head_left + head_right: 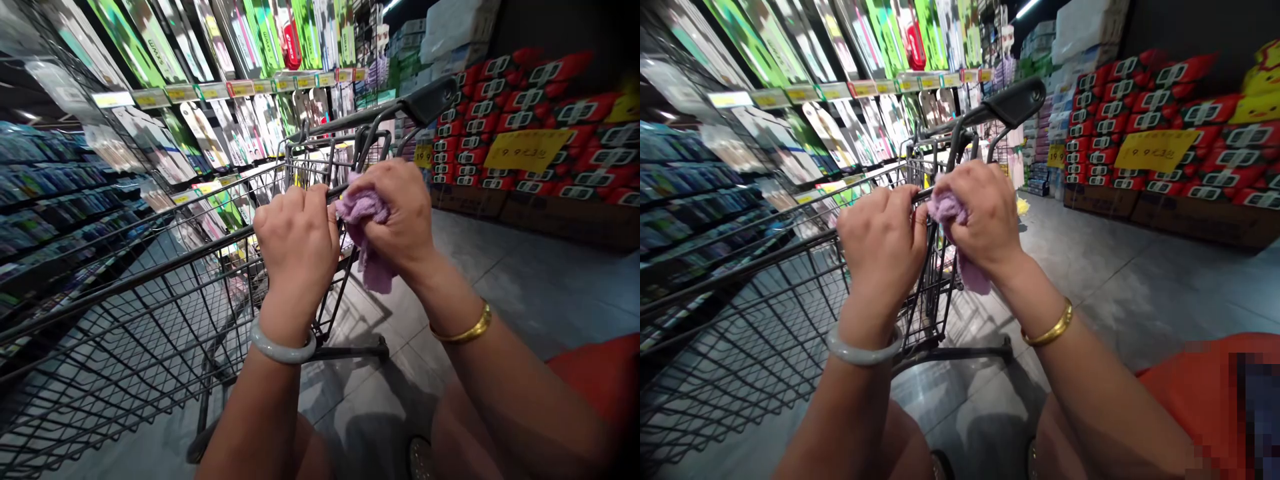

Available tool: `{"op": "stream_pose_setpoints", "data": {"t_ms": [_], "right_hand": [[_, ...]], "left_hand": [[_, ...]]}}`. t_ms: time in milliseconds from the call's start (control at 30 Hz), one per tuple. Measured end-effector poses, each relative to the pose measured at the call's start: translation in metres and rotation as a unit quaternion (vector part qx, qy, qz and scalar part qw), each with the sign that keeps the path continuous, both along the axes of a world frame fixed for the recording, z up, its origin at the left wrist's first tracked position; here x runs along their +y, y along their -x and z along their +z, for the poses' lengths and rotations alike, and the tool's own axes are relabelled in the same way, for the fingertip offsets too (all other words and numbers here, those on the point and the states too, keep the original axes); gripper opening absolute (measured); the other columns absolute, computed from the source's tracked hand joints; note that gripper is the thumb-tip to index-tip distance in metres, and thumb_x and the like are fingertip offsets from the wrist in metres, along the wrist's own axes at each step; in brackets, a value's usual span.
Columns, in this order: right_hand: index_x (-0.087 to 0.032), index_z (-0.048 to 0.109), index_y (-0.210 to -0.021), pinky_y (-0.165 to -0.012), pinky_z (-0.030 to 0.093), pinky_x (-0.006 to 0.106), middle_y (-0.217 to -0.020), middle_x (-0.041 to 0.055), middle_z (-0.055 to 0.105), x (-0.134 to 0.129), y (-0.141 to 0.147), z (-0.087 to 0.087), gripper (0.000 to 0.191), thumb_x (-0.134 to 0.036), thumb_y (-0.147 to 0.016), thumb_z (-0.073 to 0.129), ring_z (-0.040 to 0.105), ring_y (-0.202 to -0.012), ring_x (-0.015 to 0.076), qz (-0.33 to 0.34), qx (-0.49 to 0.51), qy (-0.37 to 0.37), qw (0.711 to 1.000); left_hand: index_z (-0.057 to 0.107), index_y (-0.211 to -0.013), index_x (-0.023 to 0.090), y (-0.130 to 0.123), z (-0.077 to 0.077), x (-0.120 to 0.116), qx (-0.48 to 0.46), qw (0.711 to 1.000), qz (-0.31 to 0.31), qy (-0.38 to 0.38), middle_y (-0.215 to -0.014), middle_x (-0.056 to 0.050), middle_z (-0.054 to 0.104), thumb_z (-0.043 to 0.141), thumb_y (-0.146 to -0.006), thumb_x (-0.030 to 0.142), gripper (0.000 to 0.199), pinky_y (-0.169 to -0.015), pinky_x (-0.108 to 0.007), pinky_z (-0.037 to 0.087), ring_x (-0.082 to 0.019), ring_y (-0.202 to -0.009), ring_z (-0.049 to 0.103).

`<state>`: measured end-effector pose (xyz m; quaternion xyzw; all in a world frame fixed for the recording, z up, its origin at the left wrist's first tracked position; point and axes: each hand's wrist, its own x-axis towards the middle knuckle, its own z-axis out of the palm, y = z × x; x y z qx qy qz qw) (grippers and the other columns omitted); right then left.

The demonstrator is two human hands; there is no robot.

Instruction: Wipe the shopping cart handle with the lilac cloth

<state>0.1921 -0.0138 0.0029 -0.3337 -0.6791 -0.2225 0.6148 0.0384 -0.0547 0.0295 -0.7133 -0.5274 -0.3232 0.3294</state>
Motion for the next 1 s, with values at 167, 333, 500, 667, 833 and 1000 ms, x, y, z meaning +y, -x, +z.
{"op": "stream_pose_setpoints", "data": {"t_ms": [167,333,500,667,833,1000], "right_hand": [[-0.022,0.062,-0.096,-0.093,0.046,0.040,-0.103,0.0058,0.062,0.004,-0.005,0.005,0.018,-0.013,-0.081,0.059,0.056,-0.104,0.0198,-0.049,0.129,-0.042,0.990],[-0.026,0.064,-0.097,-0.091,0.045,0.040,-0.102,0.0004,0.065,-0.005,0.007,0.003,0.023,-0.015,-0.077,0.060,0.057,-0.100,0.0193,0.008,-0.023,0.030,0.999],[-0.024,0.064,-0.096,-0.093,0.047,0.040,-0.101,0.0026,0.065,0.001,-0.012,0.005,0.019,-0.014,-0.080,0.059,0.058,-0.103,0.0195,-0.020,0.079,-0.037,0.996],[-0.023,0.066,-0.096,-0.096,0.046,0.042,-0.102,0.0034,0.063,0.008,-0.012,0.003,0.025,-0.010,-0.075,0.059,0.057,-0.105,0.0202,-0.027,0.173,-0.055,0.983],[-0.027,0.067,-0.095,-0.096,0.045,0.042,-0.098,0.0005,0.066,0.002,-0.003,0.006,0.025,-0.013,-0.075,0.064,0.060,-0.102,0.0195,0.022,0.071,-0.048,0.996],[-0.025,0.067,-0.101,-0.103,0.045,0.046,-0.104,0.0039,0.065,0.015,-0.016,0.010,0.021,-0.017,-0.081,0.063,0.057,-0.112,0.0221,-0.014,0.167,-0.098,0.981]], "left_hand": [[0.061,-0.119,0.023,0.000,-0.001,-0.001,0.003,1.000,0.002,-0.002,-0.103,-0.011,0.064,0.040,-0.100,0.038,0.032,-0.079,-0.043,0.027,-0.031,-0.095,0.051],[0.060,-0.121,0.025,0.000,-0.003,-0.001,0.001,1.000,-0.005,-0.006,-0.101,-0.011,0.063,0.041,-0.098,0.035,0.031,-0.080,-0.043,0.028,-0.031,-0.096,0.051],[0.060,-0.122,0.023,0.000,-0.003,-0.002,-0.016,1.000,-0.016,0.009,-0.104,-0.012,0.062,0.045,-0.097,0.036,0.032,-0.082,-0.044,0.028,-0.032,-0.098,0.051],[0.059,-0.123,0.022,0.001,-0.004,-0.002,0.001,1.000,-0.008,-0.006,-0.103,-0.010,0.063,0.044,-0.098,0.036,0.032,-0.082,-0.043,0.029,-0.030,-0.096,0.052],[0.059,-0.121,0.023,0.001,-0.005,-0.001,0.002,1.000,-0.002,-0.022,-0.100,-0.010,0.064,0.045,-0.098,0.037,0.030,-0.081,-0.044,0.030,-0.030,-0.094,0.052],[0.060,-0.121,0.022,0.000,-0.006,0.001,-0.010,1.000,-0.007,-0.017,-0.101,-0.010,0.064,0.047,-0.098,0.035,0.030,-0.082,-0.044,0.030,-0.029,-0.095,0.052]]}}
